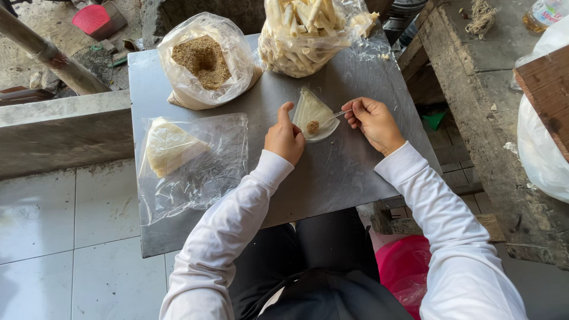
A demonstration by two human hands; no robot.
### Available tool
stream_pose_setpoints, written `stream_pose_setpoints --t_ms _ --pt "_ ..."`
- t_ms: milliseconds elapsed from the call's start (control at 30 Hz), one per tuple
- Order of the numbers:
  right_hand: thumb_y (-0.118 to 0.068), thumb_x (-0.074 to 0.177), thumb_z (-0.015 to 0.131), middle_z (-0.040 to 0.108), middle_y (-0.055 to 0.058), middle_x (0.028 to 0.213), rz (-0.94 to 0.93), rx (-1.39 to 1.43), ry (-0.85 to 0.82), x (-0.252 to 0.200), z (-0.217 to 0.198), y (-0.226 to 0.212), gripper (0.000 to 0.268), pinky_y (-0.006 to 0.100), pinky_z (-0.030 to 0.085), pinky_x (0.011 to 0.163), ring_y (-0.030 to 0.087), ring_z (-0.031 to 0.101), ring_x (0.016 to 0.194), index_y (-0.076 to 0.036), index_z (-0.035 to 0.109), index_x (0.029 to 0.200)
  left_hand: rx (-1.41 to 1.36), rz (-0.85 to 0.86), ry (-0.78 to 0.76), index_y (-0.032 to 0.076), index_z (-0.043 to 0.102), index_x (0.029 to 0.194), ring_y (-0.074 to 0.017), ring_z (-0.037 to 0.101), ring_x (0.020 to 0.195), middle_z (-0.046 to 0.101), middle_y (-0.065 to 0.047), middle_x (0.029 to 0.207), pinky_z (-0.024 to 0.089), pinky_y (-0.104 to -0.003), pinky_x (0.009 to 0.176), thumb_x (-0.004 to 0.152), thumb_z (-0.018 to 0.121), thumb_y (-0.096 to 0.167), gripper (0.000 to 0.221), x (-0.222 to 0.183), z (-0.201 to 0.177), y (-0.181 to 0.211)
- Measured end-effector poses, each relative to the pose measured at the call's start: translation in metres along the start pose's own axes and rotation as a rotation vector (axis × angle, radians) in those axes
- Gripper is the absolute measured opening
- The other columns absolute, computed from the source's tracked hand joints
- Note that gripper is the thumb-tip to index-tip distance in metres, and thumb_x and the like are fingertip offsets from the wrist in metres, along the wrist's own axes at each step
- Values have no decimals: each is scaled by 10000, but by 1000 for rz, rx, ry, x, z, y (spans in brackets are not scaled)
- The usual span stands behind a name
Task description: The person scoops filling from a bag onto a translucent triangular wrap with a spoon, folds the edges to create a sealed triangular pouch, and then sorts through a stack of prepared wraps.
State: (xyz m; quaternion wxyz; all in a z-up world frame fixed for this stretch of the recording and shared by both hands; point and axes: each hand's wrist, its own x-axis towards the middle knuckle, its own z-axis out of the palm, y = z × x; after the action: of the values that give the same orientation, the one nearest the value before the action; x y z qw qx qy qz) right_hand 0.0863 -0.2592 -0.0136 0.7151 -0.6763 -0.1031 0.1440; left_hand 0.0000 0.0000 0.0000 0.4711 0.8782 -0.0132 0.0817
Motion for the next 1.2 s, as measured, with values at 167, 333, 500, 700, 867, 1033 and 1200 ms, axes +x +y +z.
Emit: stream_pose_setpoints --t_ms 167,333,500,700,867,1033,1200 --pt "-213 1101 537 668 34 953 2 -6 -19 -1 -6 -4 255 254 502 781 106 584 850 -19 701 1082 -54 72 55 1 365 1441 -328 750 834 744 -165 899 591 -413 772 855 606 22 634 0 4 -3" --pt "-208 1101 538 675 36 977 -37 -2 -35 -2 -15 -4 245 256 503 796 108 591 867 -20 694 1091 -124 97 40 0 351 1454 -304 759 881 730 -183 1011 608 -381 797 865 514 -72 615 1 7 -5" --pt "-204 1110 533 680 43 990 -68 -3 -42 -3 -26 -2 244 260 505 807 110 594 881 -19 692 1097 -139 177 22 30 367 1455 -272 750 988 713 -180 1090 611 -363 851 817 456 -161 671 -1 9 -5" --pt "-196 1111 538 686 44 1003 -82 -2 -25 -6 -34 -3 235 259 509 817 108 601 894 -23 697 1097 -147 218 38 50 359 1457 -267 740 1001 701 -150 1059 608 -362 845 844 613 -95 679 -2 11 -2" --pt "-193 1112 541 703 38 1032 -147 -79 -43 -11 -27 -10 232 253 514 831 99 609 913 -31 705 1097 -110 232 46 51 351 1463 -267 727 1001 699 -147 1062 604 -364 825 852 678 -59 702 -1 15 -3" --pt "-202 1107 544 707 44 1021 -181 -204 -44 -15 -15 -19 241 255 528 825 99 615 895 -31 712 1089 -87 229 56 56 354 1465 -266 726 988 702 -140 1059 601 -367 831 855 680 -57 701 -1 17 -5" --pt "-221 1118 533 701 42 1032 -233 -122 -48 -14 -7 -27 264 255 523 832 95 610 903 -22 705 1105 -84 218 54 60 363 1464 -271 722 979 700 -138 1042 600 -373 823 846 669 -66 700 -2 16 -3"
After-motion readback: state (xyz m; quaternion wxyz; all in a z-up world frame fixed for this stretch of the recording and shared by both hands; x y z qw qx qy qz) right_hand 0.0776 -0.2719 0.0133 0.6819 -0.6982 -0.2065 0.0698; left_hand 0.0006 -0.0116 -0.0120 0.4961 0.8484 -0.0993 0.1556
